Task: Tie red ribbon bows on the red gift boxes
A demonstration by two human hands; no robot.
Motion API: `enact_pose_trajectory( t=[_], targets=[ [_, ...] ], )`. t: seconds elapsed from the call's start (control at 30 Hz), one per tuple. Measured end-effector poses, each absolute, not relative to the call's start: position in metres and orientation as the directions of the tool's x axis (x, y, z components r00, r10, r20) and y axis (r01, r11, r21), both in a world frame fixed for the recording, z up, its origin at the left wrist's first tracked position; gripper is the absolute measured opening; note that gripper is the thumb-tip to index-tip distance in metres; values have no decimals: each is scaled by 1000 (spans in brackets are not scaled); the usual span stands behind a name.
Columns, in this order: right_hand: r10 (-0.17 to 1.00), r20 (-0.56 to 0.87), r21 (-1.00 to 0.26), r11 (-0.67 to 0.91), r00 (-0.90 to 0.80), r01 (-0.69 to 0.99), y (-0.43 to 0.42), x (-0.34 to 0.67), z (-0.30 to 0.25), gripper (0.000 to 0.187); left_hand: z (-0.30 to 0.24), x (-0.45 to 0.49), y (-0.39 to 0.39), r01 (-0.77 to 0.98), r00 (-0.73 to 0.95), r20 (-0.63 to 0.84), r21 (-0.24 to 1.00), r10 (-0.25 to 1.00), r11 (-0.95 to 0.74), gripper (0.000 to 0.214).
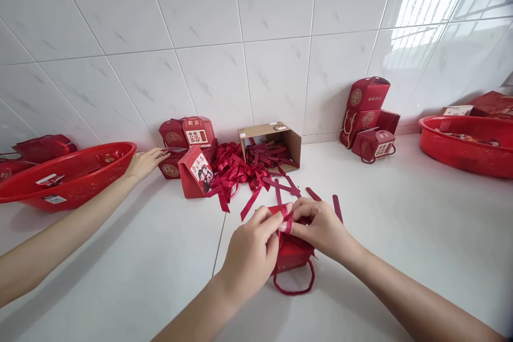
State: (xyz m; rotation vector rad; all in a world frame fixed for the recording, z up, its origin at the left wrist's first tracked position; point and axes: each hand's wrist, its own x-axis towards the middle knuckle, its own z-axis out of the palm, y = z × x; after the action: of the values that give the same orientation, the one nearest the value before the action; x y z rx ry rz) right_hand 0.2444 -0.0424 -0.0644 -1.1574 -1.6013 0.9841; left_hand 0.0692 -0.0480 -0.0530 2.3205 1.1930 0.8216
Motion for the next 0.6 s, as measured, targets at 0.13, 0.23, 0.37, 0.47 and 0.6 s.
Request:
enact_pose_trajectory(
  t=[0.13,0.23,0.37,0.47,0.6],
  targets=[
    [964,197,-955,230,-180,185,-40,246,-69,17,-58,66,-47,657,565,332,373,755,-655,37],
    [953,210,-965,238,-219,113,-39,246,-68,7,-55,65,-43,659,608,302,324,735,-679,40],
    [953,187,-968,220,-238,121,-40,244,-64,7,-56,65,-37,595,633,340,361,695,-718,38],
    [955,150,-972,190,-256,139,-39,245,-60,10,-61,62,-30,450,645,426,459,635,-766,37],
    [942,84,-964,159,-326,213,-36,247,-54,15,-62,60,-21,300,630,451,610,632,-734,32]
  ],
)
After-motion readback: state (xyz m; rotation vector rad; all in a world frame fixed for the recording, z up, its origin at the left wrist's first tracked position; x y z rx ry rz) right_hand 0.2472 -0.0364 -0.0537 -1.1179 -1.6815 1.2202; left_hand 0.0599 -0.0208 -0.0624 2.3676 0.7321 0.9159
